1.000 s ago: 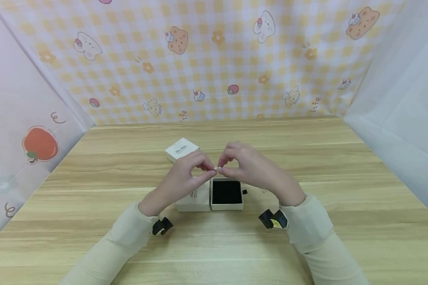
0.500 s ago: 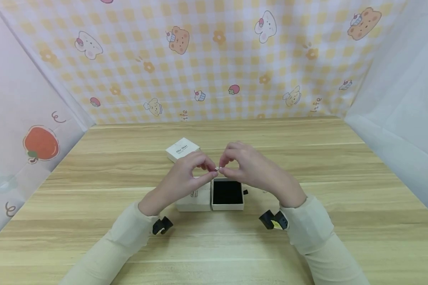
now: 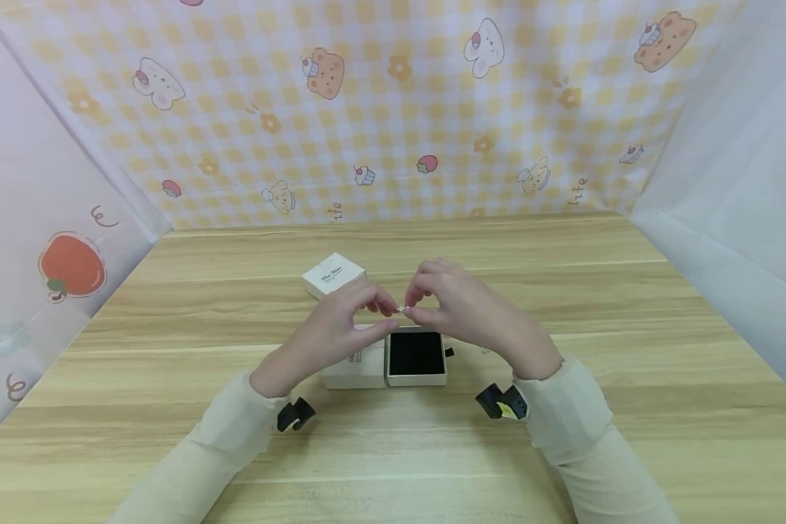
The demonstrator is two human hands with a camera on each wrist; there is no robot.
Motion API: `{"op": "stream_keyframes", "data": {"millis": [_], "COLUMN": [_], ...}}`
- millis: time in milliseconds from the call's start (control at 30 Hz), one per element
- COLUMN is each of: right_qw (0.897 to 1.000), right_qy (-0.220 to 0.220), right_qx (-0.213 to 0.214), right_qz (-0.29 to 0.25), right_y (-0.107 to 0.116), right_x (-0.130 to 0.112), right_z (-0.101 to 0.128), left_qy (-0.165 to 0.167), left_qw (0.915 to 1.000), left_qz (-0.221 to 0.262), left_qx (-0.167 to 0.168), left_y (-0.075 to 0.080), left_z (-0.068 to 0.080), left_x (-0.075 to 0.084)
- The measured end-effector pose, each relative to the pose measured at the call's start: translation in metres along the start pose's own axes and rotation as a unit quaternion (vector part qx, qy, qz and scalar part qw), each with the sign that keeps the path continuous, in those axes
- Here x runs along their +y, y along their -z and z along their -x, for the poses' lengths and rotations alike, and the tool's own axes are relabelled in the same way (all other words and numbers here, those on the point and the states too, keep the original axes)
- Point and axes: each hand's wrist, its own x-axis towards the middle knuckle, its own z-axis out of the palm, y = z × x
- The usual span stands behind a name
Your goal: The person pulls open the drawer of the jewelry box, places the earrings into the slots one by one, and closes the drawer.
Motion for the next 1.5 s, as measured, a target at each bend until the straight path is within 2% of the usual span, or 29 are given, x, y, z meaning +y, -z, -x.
{"op": "stream_keyframes", "data": {"millis": [133,267,433,633,767,1000,1500], "right_qw": [1.000,1.000,1.000,1.000,0.999,0.999,0.993], "right_qy": [0.001,0.001,-0.006,-0.009,-0.015,-0.020,-0.056], "right_qx": [-0.001,-0.001,-0.009,-0.018,-0.024,-0.035,-0.102], "right_qz": [0.006,0.010,0.014,0.020,0.020,0.020,0.016], "right_y": [0.000,0.001,0.000,0.000,-0.001,-0.004,-0.014], "right_x": [0.000,0.001,0.002,0.004,0.005,0.008,0.015], "right_z": [0.000,0.000,0.000,-0.001,-0.001,-0.001,-0.005], "left_qy": [0.019,0.050,0.086,0.095,0.094,0.089,0.099], "left_qw": [0.9995,0.9953,0.9811,0.9634,0.9556,0.9497,0.9519], "left_qz": [-0.009,-0.038,-0.094,-0.160,-0.185,-0.205,-0.182], "left_qx": [-0.022,-0.073,-0.145,-0.193,-0.209,-0.219,-0.225], "left_y": [0.002,0.003,0.001,-0.002,-0.006,-0.009,-0.013], "left_z": [0.000,-0.001,0.000,0.001,0.002,0.003,0.007], "left_x": [0.000,0.001,0.000,0.001,0.000,0.000,-0.001]}}
